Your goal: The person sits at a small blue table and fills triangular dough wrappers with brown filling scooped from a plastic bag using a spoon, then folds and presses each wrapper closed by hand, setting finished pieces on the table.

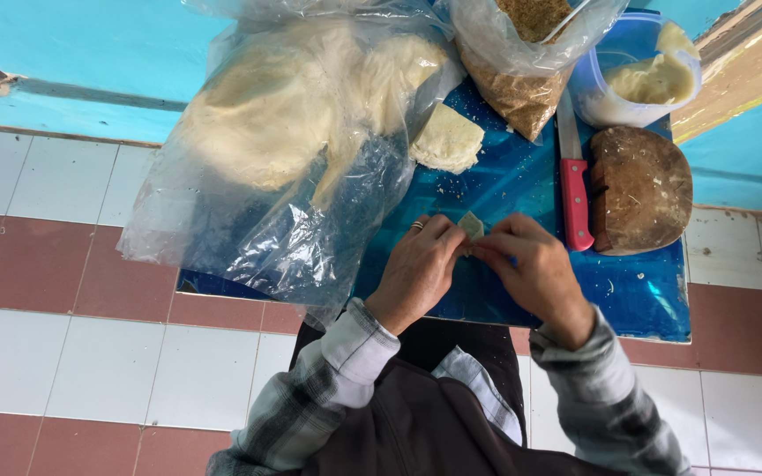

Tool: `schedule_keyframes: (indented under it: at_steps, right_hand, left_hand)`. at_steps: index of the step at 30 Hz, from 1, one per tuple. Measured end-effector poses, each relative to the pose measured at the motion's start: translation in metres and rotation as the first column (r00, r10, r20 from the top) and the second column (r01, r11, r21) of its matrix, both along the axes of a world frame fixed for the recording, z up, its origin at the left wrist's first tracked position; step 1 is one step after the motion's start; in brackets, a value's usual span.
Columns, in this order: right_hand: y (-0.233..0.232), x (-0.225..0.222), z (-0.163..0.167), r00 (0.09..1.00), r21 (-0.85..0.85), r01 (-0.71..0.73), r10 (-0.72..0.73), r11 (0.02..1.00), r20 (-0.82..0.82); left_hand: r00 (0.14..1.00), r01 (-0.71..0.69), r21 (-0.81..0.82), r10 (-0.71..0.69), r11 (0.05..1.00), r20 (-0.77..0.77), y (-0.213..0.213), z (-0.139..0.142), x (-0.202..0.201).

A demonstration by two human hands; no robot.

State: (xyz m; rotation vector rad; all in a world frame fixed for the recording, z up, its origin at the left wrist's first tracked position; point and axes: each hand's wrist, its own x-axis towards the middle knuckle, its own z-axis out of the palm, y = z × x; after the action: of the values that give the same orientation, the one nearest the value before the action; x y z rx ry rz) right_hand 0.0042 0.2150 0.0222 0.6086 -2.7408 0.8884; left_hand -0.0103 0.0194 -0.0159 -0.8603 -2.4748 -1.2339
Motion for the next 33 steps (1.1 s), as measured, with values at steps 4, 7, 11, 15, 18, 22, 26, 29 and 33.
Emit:
schedule_keyframes:
  at_steps: [4, 7, 11, 15, 18, 22, 26, 29, 33]
  right_hand:
    - [0.005, -0.029, 0.0, 0.959, -0.061, 0.009, 0.008, 0.998, 0.285]
    - [0.002, -0.033, 0.003, 0.892, -0.049, 0.119, -0.085, 0.992, 0.445]
    - [-0.009, -0.011, 0.009, 1.0, -0.053, 0.014, -0.013, 0.998, 0.027]
    - [-0.017, 0.01, 0.008, 0.978, 0.111, 0.024, 0.0, 0.994, -0.207]
    - [-0.014, 0.007, 0.001, 0.987, 0.059, 0.028, -0.018, 0.998, -0.16]
    - [-0.004, -0.016, -0.008, 0.99, -0.086, 0.078, -0.067, 0.993, 0.124]
    - [-0.003, -0.026, -0.009, 0.914, -0.038, 0.215, -0.187, 0.976, 0.36]
    - [-0.011, -0.014, -0.005, 0.942, -0.14, 0.251, -0.208, 0.958, 0.265]
    - [-0.021, 0.012, 0.001, 0.951, 0.065, 0.085, -0.061, 0.994, -0.302]
  left_hand:
    - [0.999, -0.007, -0.01, 0.008, 1.0, 0.036, 0.001, 0.003, -0.003]
    - [0.996, -0.055, 0.014, 0.054, 0.998, 0.074, 0.003, 0.006, -0.006]
    - [0.98, -0.073, 0.102, 0.052, 0.992, 0.19, 0.005, 0.009, -0.012]
    - [0.974, -0.118, 0.128, 0.089, 0.985, 0.207, 0.005, 0.013, -0.013]
    - [0.974, -0.078, 0.134, 0.047, 0.988, 0.221, 0.001, 0.013, -0.008]
    - [0.999, 0.038, 0.099, -0.041, 0.994, 0.033, -0.006, 0.007, 0.0]
    - [0.999, 0.017, -0.023, -0.015, 1.0, 0.049, 0.0, 0.0, -0.009]
    - [0.997, -0.012, -0.067, 0.017, 0.998, 0.077, 0.002, -0.002, -0.019]
    - [0.98, -0.001, -0.095, 0.02, 0.995, 0.198, 0.007, 0.003, -0.036]
